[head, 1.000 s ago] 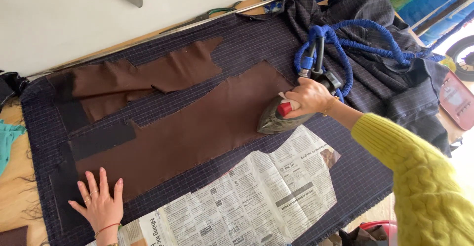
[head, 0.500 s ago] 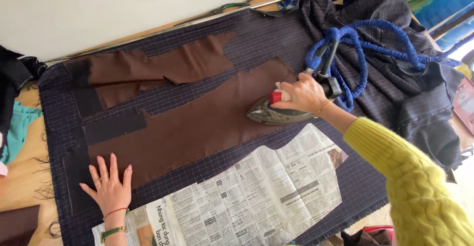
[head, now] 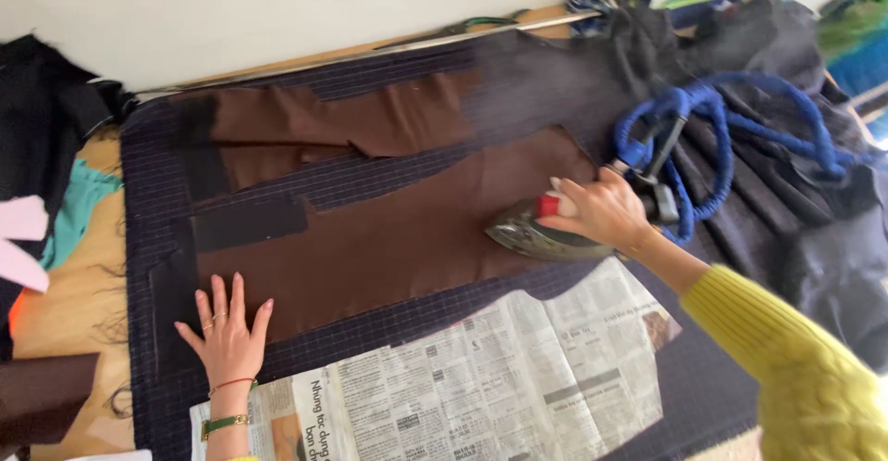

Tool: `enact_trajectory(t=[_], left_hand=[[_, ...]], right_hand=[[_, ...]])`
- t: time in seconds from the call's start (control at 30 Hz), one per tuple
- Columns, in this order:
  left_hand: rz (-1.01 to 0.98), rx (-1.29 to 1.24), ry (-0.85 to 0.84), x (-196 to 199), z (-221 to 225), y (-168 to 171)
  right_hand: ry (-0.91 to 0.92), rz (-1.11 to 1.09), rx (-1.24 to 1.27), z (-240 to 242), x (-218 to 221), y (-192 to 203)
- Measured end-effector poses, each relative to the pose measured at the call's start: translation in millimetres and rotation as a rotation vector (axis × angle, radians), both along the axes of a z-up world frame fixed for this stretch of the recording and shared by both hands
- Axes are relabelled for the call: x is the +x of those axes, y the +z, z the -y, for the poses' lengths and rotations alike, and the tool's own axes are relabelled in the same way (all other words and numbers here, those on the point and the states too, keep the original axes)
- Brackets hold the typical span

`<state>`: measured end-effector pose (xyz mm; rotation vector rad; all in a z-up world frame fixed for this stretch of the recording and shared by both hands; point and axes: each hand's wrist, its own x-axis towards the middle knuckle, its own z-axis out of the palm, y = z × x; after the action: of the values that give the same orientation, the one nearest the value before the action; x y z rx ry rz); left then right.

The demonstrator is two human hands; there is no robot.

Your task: Arranging and pressing brown fabric pieces using a steam iron on a work table

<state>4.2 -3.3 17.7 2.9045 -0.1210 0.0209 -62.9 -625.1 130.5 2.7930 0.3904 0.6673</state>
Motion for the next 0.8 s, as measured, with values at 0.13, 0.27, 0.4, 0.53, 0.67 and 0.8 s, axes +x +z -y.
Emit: enact_trajectory(t=[0.13,0.27,0.4,0.53,0.67,0.8], left_hand=[[0.116,-0.018,0.02,8,-10,-14],[0.269,0.0,0.037,27,-16,-20],[0.333,0.018,-0.009,33,8,-13],[0.211,-0.03,-0.121,26,58,-4],[0.116,-0.031,-0.208,15,90,4],[0.109,0.007,-0.228,14,87,-9]], right_hand=[[-0.105,-0.159,-0.001,20,-18,-7],[-0.217,-0.197,-0.024,37,-33,-11],[-0.228,-0.076,-0.007,51,-30,-26],[-0.462,-0.068,-0.067,41,-17,-17],[-0.665,-0.178,0.027,36,16,3],[-0.717,-0.174,0.126,62,52,-17]])
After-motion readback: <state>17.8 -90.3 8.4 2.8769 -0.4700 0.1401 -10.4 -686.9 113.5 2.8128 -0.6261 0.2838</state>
